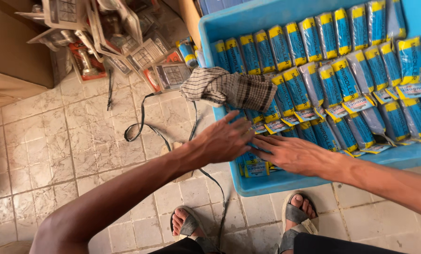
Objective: The person wipes individual packaged mini roller sleeves with a cloth and places them into a blue plastic crate.
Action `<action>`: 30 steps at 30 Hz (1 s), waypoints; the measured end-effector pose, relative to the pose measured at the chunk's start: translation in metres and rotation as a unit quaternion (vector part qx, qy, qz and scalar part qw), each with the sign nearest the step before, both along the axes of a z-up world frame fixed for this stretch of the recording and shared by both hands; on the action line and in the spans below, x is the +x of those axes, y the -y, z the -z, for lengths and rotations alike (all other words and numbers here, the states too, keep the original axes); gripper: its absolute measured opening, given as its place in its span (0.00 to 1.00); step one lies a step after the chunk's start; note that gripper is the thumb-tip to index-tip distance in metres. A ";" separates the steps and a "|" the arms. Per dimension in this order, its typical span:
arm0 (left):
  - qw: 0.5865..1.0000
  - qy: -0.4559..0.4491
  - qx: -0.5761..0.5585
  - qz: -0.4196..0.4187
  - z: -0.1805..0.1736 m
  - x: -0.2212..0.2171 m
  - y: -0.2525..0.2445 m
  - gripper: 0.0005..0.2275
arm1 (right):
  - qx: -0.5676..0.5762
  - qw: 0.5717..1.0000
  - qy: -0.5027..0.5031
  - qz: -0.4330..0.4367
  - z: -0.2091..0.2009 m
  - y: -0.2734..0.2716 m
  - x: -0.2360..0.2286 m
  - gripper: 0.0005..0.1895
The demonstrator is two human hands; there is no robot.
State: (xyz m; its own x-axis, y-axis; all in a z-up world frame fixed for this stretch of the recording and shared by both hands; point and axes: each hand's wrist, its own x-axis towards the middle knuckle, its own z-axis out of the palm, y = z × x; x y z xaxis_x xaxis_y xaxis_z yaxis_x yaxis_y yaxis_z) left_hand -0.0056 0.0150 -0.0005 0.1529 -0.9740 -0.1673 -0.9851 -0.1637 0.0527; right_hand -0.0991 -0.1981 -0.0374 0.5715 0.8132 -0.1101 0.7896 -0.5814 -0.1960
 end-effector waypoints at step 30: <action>0.956 -0.080 -0.206 -0.191 0.093 0.030 -0.186 0.03 | 0.002 0.975 0.124 0.183 -0.048 -0.124 0.046 0.26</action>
